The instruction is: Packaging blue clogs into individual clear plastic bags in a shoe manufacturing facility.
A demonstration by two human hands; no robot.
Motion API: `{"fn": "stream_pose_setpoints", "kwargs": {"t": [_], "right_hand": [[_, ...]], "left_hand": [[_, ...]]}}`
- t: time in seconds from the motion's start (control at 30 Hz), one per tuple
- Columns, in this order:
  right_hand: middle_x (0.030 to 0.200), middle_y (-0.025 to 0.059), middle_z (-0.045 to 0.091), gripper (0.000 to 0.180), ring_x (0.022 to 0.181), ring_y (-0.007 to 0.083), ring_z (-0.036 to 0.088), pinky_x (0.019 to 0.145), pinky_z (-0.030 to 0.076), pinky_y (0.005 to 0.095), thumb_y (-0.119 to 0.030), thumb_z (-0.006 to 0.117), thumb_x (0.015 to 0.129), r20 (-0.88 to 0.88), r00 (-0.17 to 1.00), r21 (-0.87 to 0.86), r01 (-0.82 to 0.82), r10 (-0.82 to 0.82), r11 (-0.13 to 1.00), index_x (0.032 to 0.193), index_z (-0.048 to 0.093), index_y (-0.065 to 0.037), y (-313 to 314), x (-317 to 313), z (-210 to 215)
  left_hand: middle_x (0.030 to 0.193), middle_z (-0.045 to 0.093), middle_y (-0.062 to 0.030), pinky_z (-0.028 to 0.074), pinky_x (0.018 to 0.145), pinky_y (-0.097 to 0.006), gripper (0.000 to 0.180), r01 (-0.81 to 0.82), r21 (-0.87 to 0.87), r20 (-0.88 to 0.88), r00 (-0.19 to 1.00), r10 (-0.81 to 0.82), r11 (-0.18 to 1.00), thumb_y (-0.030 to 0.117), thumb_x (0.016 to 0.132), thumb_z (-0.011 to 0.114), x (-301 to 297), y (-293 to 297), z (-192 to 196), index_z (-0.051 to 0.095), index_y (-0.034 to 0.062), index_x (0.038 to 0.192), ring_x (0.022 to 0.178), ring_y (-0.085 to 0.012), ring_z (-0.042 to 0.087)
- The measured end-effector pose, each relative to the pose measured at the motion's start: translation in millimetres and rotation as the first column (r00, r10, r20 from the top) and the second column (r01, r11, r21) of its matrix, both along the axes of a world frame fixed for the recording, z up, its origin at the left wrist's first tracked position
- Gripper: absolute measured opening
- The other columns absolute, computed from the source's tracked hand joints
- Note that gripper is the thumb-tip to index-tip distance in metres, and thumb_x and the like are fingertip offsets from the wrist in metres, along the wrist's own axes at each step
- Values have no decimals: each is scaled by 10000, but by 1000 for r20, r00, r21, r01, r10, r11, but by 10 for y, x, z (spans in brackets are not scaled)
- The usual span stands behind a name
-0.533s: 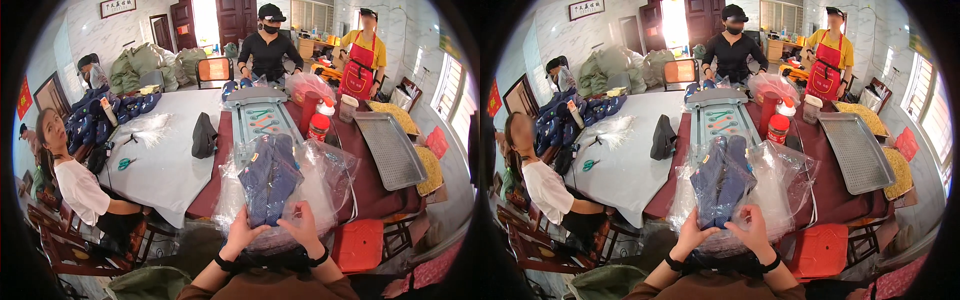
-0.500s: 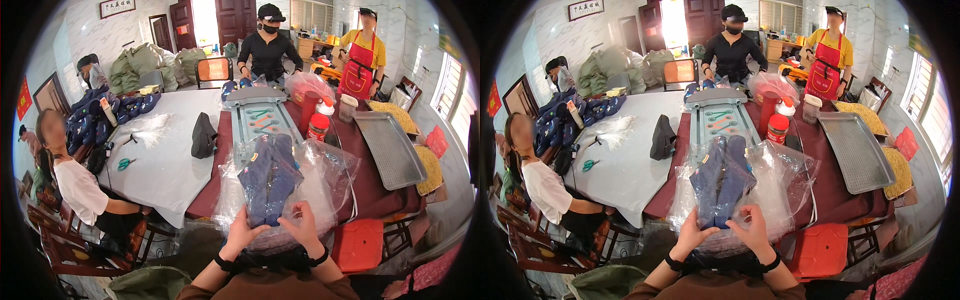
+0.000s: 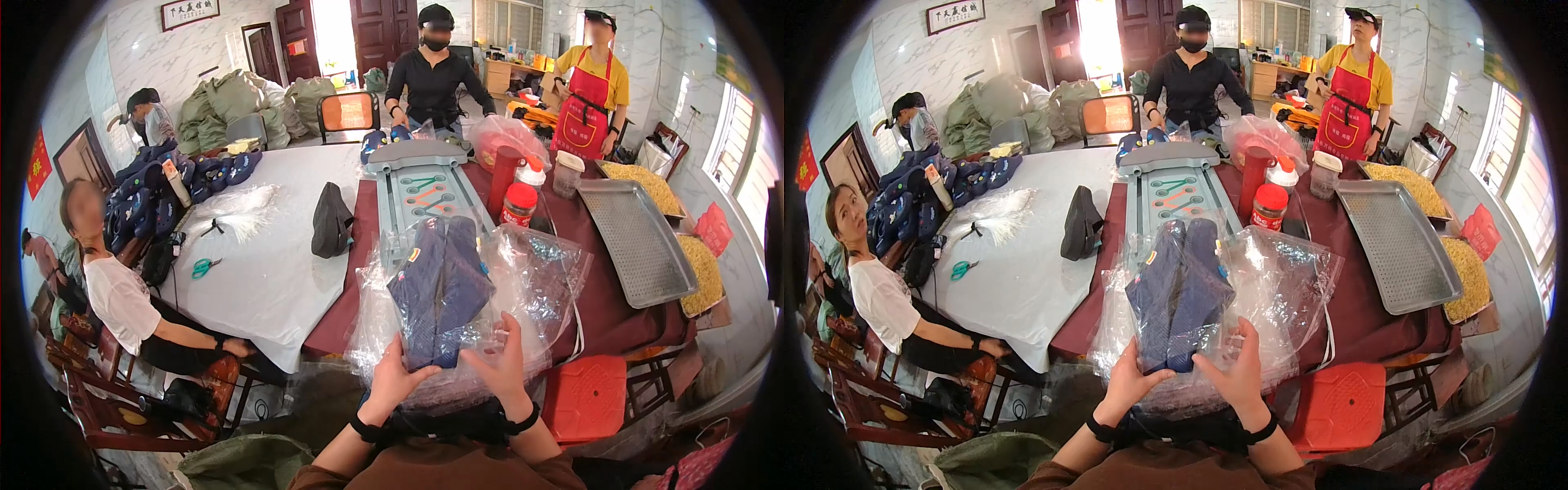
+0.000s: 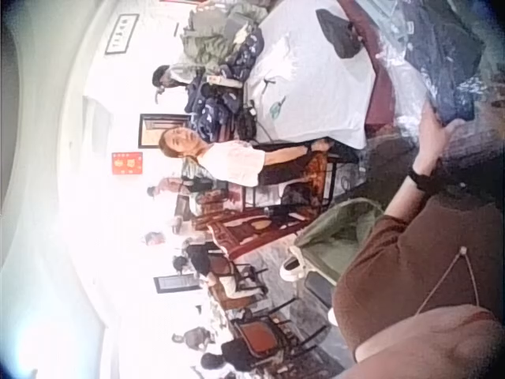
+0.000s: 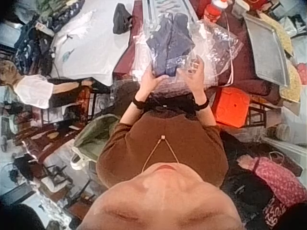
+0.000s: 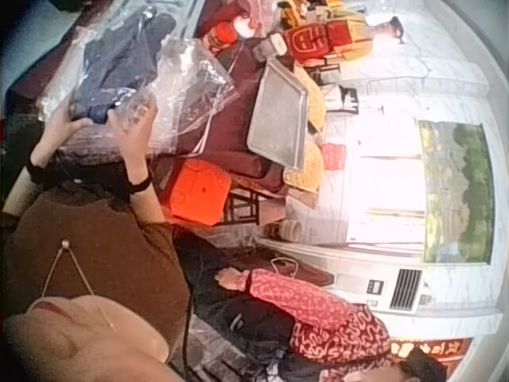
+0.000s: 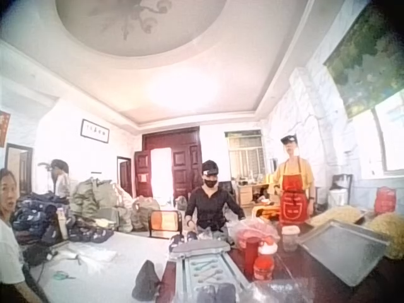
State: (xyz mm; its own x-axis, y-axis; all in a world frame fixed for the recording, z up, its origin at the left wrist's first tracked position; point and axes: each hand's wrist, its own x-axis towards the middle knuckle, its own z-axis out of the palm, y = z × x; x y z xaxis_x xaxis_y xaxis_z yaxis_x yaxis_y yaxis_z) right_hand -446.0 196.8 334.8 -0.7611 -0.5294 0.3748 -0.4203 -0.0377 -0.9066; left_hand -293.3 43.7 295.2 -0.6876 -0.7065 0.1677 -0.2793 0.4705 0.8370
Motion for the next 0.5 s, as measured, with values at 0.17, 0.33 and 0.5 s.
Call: {"fn": "stream_pose_setpoints", "kwargs": {"t": [0.17,0.33,0.5], "right_hand": [[1070,98,571,716,959,197,621,818,538,302,79,668,823,-16,1000,40,-24,25,999,1452,347,-36,21,-150,-249],[1014,68,544,633,944,156,607,838,535,290,127,557,846,131,990,-49,-53,59,997,1431,391,-50,24,-164,-335],[972,17,498,584,968,146,586,910,481,269,170,451,857,273,948,-157,-124,164,980,1401,435,-42,-17,-174,-355]], "left_hand": [[1254,609,-274,513,934,-426,1073,-14,-3,-9,1000,14,1000,464,649,911,2,19,62,399,-81,1418,1148,-407,621],[1269,613,-261,507,949,-423,1055,15,58,-36,999,-13,998,433,650,916,-6,22,121,400,-57,1429,1166,-397,619],[1239,620,-271,515,932,-422,1071,-5,36,-37,999,7,999,432,645,921,9,21,82,386,-34,1446,1136,-413,627]]}}
